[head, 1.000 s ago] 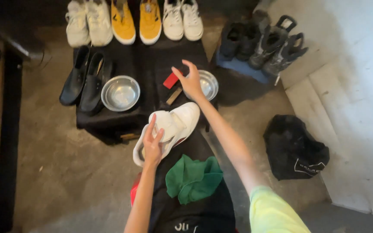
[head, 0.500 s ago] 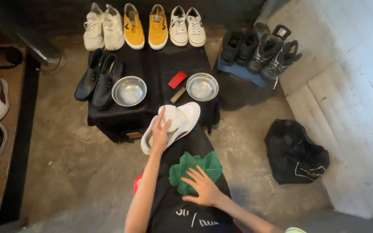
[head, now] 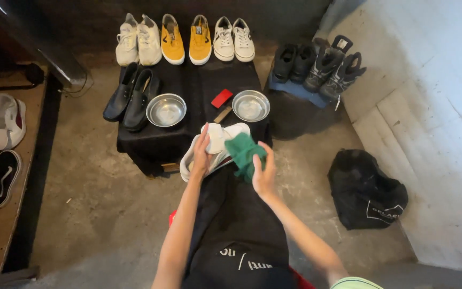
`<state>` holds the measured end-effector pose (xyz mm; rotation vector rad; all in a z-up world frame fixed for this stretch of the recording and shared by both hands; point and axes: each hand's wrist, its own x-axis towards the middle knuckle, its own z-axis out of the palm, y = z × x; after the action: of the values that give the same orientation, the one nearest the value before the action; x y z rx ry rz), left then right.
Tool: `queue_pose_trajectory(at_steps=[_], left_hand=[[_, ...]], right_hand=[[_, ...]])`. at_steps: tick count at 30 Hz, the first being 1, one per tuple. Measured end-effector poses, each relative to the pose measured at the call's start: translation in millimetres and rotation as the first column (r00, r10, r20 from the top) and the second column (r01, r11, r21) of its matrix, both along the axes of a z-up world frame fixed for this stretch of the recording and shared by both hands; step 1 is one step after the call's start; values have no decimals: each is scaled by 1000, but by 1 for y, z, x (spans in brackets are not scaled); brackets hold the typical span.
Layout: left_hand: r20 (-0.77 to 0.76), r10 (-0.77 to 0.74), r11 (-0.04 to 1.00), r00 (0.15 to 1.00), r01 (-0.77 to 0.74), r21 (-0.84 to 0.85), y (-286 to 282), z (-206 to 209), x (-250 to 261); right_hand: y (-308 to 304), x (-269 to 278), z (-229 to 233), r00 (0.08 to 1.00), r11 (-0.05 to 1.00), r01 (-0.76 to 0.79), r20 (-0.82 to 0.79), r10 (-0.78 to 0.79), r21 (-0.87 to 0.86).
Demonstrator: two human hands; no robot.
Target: The person wipes a white sneaker with a green cloth, then uses a red sponge to scrub the shoe's upper and sole. The person repeatedly dips the sponge into a metal bowl of water and scrubs the shoe. The shoe remains on the person's lap throughout the clip.
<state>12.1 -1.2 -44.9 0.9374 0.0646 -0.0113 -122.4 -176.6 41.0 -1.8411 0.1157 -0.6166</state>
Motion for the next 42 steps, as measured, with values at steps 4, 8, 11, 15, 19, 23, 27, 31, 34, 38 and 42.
queue_pose_trajectory(at_steps=[4, 8, 11, 15, 19, 23, 27, 31, 34, 38, 42], left_hand=[[84, -18, 998, 996, 12, 67, -4, 28, -26], [245, -28, 948, 969, -52, 313, -8, 43, -43], [153, -29, 979, 988, -2, 203, -11, 22, -30], [160, -47, 977, 986, 12, 214, -6, 6, -19], [162, -14, 975, 987, -23, 221, -2, 13, -27], [112, -4, 999, 994, -2, 53, -2, 13, -23], [151, -2, 962, 988, -39, 271, -2, 49, -46], [207, -16, 957, 978, -45, 286, -10, 24, -24], [237, -24, 963, 971, -42, 268, 2, 5, -11], [224, -10, 966, 974, -49, 255, 0, 4, -7], [207, 7, 995, 978, -28, 99, 0, 1, -4]], right_hand=[[32, 43, -3, 990, 988, 4, 139, 17, -154], [69, 73, -37, 989, 831, -28, 108, 105, -556], [74, 87, -58, 998, 831, -23, 39, 54, -556], [66, 96, -75, 994, 897, -44, 72, 84, -440], [69, 119, -75, 984, 936, -86, 118, 133, -340], [61, 138, -71, 979, 951, -165, 75, 191, -262], [66, 122, -76, 987, 970, -20, 150, 58, -243], [64, 102, -70, 991, 926, -45, 99, 88, -374], [58, 90, -81, 986, 857, -76, 89, 140, -510], [45, 93, -64, 980, 929, -167, 46, 193, -329], [27, 116, -39, 983, 915, 179, -30, -181, 361]])
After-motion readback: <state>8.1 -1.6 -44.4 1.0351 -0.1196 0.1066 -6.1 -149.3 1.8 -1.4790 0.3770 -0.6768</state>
